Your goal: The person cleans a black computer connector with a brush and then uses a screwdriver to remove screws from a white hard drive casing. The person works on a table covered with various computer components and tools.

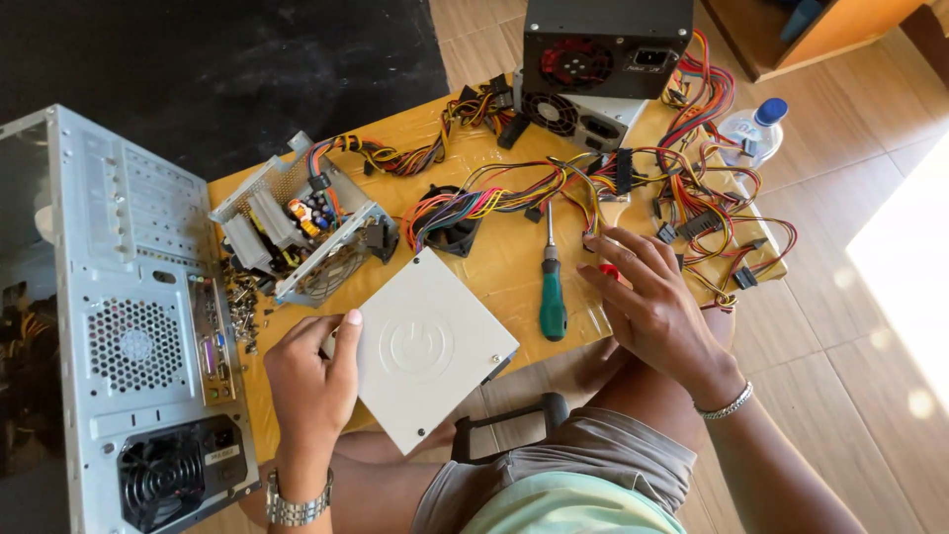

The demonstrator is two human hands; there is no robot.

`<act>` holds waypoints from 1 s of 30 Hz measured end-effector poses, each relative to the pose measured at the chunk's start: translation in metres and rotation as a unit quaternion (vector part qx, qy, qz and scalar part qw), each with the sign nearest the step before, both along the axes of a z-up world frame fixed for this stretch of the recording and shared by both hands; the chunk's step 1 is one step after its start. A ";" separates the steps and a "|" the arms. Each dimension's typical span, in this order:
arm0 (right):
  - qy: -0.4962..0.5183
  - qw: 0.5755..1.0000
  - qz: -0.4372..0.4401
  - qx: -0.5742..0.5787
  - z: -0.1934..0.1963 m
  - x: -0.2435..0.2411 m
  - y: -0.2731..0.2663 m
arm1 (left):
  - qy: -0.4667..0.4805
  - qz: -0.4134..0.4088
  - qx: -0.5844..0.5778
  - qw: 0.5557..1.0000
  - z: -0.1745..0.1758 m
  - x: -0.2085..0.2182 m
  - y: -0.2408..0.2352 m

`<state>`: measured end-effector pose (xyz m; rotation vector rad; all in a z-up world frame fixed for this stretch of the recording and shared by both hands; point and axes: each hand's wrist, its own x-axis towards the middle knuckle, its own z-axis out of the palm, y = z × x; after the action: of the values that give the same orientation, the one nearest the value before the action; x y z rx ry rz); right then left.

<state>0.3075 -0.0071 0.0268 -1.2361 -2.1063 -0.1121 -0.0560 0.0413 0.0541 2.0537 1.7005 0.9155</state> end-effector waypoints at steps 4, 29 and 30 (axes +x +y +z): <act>0.030 0.999 -0.037 0.005 -0.006 -0.003 -0.004 | 0.098 0.027 0.134 0.986 0.000 0.010 -0.011; 0.291 0.931 -0.100 0.195 0.011 -0.004 0.048 | -0.004 -0.400 0.123 0.908 0.035 0.203 0.089; 0.341 0.917 -0.067 0.195 0.011 -0.006 0.044 | -0.034 -0.438 0.042 0.897 0.032 0.205 0.090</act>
<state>0.3018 0.0369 0.0376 -0.9840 -1.3177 -0.1307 0.1491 0.1316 0.0864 2.4246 0.5378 0.7183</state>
